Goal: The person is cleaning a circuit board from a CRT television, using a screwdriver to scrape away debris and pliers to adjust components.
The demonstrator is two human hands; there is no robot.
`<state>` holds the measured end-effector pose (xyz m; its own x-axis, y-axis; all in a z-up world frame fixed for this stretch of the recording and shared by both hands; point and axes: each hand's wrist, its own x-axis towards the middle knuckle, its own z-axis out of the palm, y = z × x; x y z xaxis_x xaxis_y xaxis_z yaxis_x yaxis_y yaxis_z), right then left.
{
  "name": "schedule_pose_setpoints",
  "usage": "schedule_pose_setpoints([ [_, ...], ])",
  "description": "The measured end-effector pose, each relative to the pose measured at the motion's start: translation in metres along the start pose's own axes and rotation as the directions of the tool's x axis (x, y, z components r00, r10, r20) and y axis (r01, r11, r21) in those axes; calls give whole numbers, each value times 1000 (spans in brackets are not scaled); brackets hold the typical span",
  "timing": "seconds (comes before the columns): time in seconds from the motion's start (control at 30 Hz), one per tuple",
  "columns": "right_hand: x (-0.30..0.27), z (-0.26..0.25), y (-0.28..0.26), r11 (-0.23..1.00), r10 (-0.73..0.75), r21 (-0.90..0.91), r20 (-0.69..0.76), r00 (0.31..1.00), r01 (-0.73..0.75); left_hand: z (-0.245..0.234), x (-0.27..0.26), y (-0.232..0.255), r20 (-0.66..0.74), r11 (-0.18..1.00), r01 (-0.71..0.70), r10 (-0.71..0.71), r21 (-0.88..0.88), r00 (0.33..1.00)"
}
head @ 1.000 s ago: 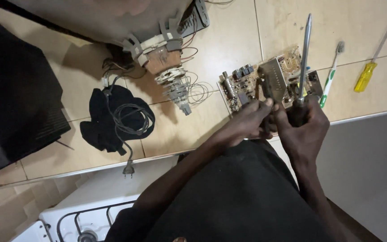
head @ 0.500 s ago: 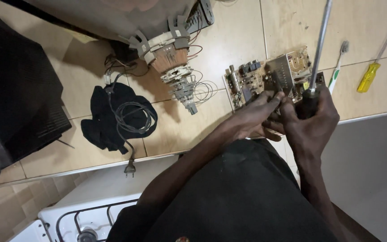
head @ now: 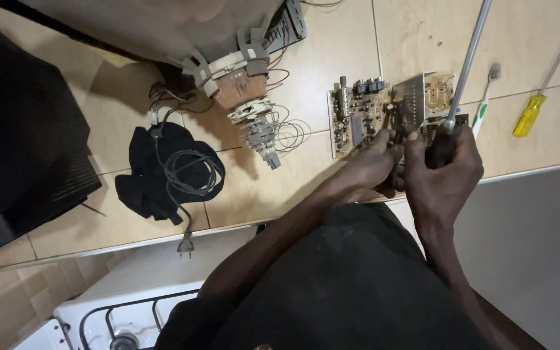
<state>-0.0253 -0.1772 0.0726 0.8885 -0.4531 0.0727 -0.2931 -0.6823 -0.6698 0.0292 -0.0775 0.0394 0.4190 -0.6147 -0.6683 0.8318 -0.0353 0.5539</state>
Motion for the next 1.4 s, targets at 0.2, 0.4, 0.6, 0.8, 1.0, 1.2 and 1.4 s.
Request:
schedule_pose_setpoints([
  [0.2,1,8,5,967,11,255,19,1000,-15,-5,29,-32,-130,861,-179,271,476,954],
  [0.4,2,12,26,953,77,289,54,996,-89,-8,1,-9,-127,966,-234,248,110,960],
  [0.6,-3,16,31,920,168,335,129,977,-202,-20,1,-2,25,978,-197,200,-74,980],
  [0.8,-5,6,26,911,89,389,143,986,-138,-23,9,2,19,990,-132,133,-44,991],
  [1.0,6,-8,43,954,135,262,60,989,-146,-19,-16,22,-10,997,-78,79,20,997],
  [1.2,35,17,75,985,45,161,70,997,-56,-11,-6,24,-101,942,-61,99,329,990],
  [1.4,32,19,59,987,6,161,11,1000,-8,-36,52,-5,-198,685,-102,344,722,918],
])
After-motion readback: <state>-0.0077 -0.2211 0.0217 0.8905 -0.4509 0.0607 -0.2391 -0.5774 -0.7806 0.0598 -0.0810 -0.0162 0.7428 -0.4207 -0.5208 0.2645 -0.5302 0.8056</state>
